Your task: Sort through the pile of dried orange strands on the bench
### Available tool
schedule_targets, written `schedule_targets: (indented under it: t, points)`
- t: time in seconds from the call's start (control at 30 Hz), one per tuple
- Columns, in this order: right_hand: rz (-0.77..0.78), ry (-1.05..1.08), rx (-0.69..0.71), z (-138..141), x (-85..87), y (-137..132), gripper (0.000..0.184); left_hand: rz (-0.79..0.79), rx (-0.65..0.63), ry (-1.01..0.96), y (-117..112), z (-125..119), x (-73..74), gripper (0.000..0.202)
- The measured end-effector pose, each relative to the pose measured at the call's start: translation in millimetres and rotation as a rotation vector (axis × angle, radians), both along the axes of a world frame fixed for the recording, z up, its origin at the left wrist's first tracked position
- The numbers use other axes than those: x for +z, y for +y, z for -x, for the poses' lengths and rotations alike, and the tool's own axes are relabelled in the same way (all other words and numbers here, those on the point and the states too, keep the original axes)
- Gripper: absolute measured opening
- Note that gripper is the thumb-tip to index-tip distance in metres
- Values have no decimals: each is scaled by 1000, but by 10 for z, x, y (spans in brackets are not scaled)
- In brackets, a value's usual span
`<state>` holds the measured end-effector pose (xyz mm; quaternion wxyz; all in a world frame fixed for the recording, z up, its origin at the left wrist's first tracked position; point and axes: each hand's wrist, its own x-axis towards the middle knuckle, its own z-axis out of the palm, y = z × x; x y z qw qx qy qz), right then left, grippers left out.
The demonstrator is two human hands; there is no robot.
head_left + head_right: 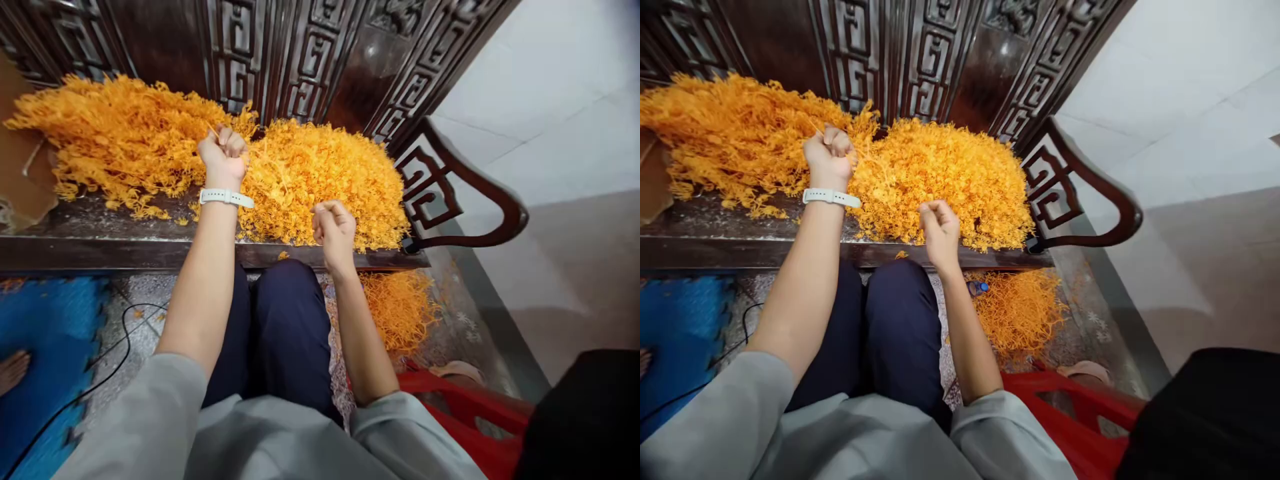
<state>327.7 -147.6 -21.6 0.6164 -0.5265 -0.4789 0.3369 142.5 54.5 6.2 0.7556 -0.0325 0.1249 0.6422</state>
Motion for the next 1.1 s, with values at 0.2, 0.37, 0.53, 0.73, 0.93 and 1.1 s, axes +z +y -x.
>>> schedule_targets:
  t: [0.2,0.37,0.53,0.73,0.93,1.1]
  points:
    - [447,-651,368,-190,-663,68,38,15,70,-22,-51,-69,29,36]
    - [502,-549,552,-166,-1024,269,46,-24,15,24,-156,-236,87,36]
    - [412,-454,681,-197,-711,296,24,-35,-37,12,-261,-276,165,43]
    - [221,-184,972,-621,146,151,30,-16,-65,43,-244,-249,158,45]
    - [50,349,158,-638,285,346,46,-41,-151,-5,-392,-459,140,46]
    - [428,313,286,-323,149,303,45,-85,-190,15,-607,-715,173,43]
